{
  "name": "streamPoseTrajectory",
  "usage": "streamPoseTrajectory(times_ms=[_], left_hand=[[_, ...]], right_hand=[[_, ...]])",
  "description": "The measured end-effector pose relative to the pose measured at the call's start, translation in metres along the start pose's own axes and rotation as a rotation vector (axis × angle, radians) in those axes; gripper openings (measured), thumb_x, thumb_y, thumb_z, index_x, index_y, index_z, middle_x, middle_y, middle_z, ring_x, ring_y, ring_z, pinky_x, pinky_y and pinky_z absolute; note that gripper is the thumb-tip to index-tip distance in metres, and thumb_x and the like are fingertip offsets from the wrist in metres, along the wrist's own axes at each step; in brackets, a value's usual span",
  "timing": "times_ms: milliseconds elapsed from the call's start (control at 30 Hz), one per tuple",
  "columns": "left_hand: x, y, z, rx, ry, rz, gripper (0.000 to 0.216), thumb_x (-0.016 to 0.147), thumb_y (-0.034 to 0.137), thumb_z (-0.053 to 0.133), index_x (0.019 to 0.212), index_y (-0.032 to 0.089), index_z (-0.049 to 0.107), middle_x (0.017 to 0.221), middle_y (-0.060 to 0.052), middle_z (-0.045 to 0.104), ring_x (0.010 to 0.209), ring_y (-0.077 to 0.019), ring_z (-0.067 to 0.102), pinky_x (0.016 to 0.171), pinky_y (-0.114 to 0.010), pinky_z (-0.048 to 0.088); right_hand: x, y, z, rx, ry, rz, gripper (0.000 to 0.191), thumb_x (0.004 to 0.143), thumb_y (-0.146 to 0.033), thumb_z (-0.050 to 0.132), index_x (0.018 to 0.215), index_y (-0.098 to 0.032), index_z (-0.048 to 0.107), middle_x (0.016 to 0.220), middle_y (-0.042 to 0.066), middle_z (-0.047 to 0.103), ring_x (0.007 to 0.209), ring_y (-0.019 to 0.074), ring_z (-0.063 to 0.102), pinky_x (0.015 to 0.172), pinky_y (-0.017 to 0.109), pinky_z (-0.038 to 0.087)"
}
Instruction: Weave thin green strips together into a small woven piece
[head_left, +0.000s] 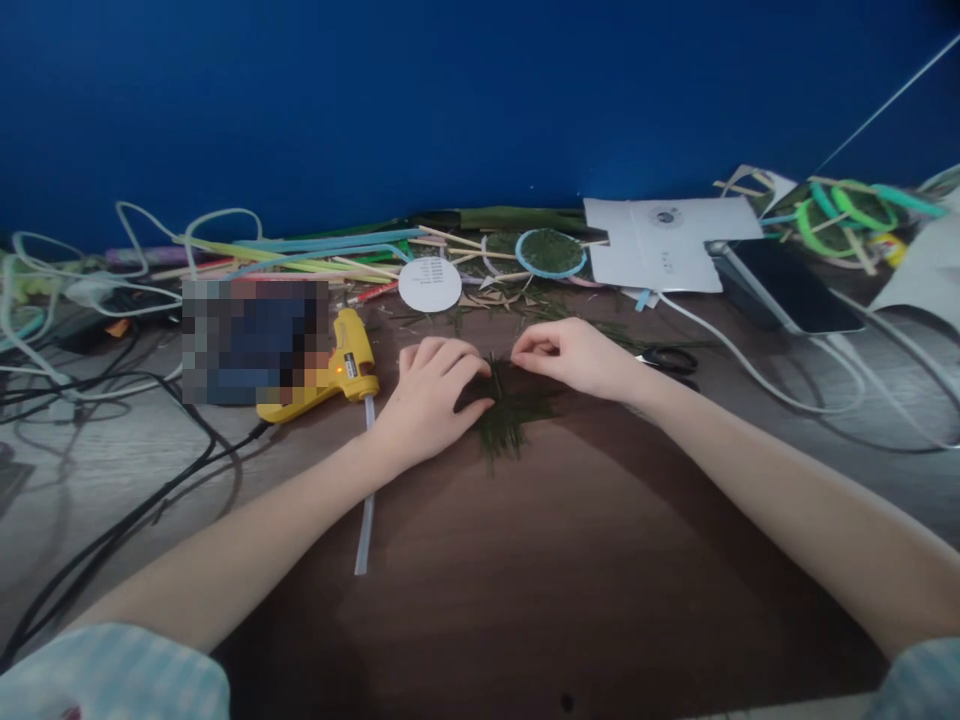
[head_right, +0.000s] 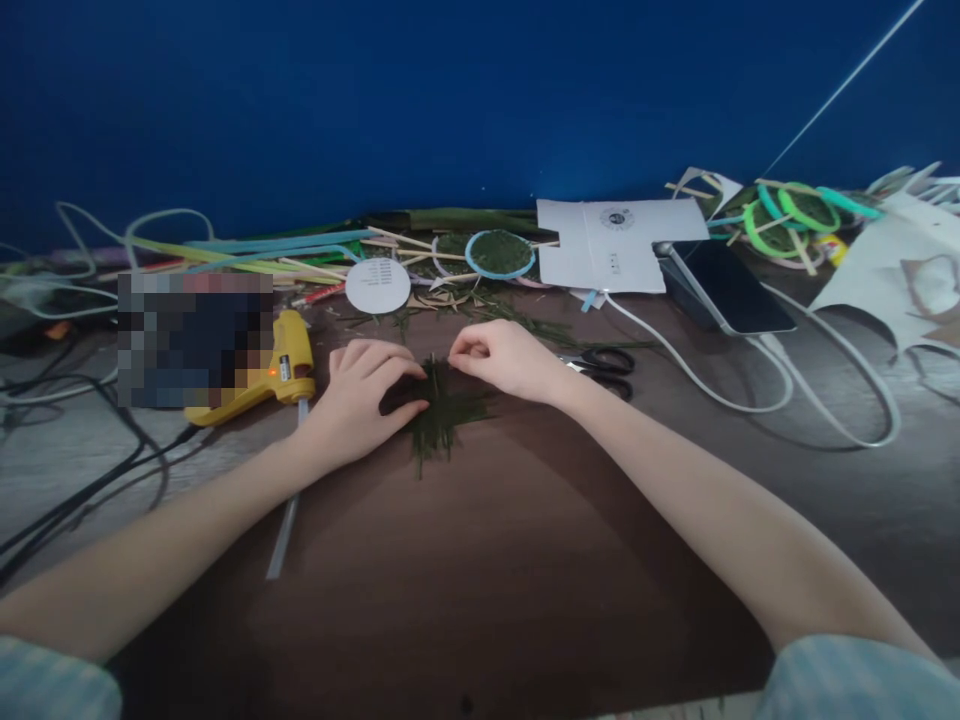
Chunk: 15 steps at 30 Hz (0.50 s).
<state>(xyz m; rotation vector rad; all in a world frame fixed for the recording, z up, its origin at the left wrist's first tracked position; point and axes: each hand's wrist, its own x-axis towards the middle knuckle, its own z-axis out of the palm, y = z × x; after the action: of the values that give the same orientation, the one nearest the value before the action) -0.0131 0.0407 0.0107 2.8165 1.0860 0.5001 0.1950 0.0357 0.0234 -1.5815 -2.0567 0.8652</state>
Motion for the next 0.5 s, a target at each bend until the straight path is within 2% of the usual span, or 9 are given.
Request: streamPoseTrajectory(times_ms=[167,300,500], left_hand=[[-0.0001,-0.0006,0.0009,0.022,0.034,0.043,0.017,0.078,0.026,0.061,0.092,0.019,0.054,0.099,-0.004,0.059,0.095,-0.0227,0.046,0.077,-0.035,0.033],[0.0010,-0.0021,0.0012,-0.019,-0.003,0.029,0.015,0.078,0.024,0.060,0.091,0.018,0.053,0.096,-0.004,0.058,0.092,-0.0219,0.048,0.076,-0.034,0.035],[0.0013,-0.0036,0.0021,-0.092,-0.046,0.023,0.017,0.078,0.022,0.059,0.092,0.018,0.051,0.092,-0.003,0.056,0.087,-0.0197,0.050,0.076,-0.032,0.039]], right_hand=[[0.0002,0.0010,0.0005,0.010,0.015,0.013,0.020,0.079,-0.034,0.051,0.078,-0.017,0.061,0.052,-0.005,0.046,0.049,0.0086,0.037,0.052,0.025,0.027],[0.0002,0.0014,0.0012,0.017,0.020,0.013,0.020,0.079,-0.034,0.051,0.077,-0.017,0.061,0.052,-0.004,0.047,0.049,0.0088,0.038,0.053,0.025,0.028],[0.0007,0.0051,0.0010,0.181,0.062,0.014,0.024,0.078,-0.038,0.052,0.080,-0.016,0.061,0.065,0.001,0.059,0.058,0.0114,0.049,0.058,0.025,0.033]])
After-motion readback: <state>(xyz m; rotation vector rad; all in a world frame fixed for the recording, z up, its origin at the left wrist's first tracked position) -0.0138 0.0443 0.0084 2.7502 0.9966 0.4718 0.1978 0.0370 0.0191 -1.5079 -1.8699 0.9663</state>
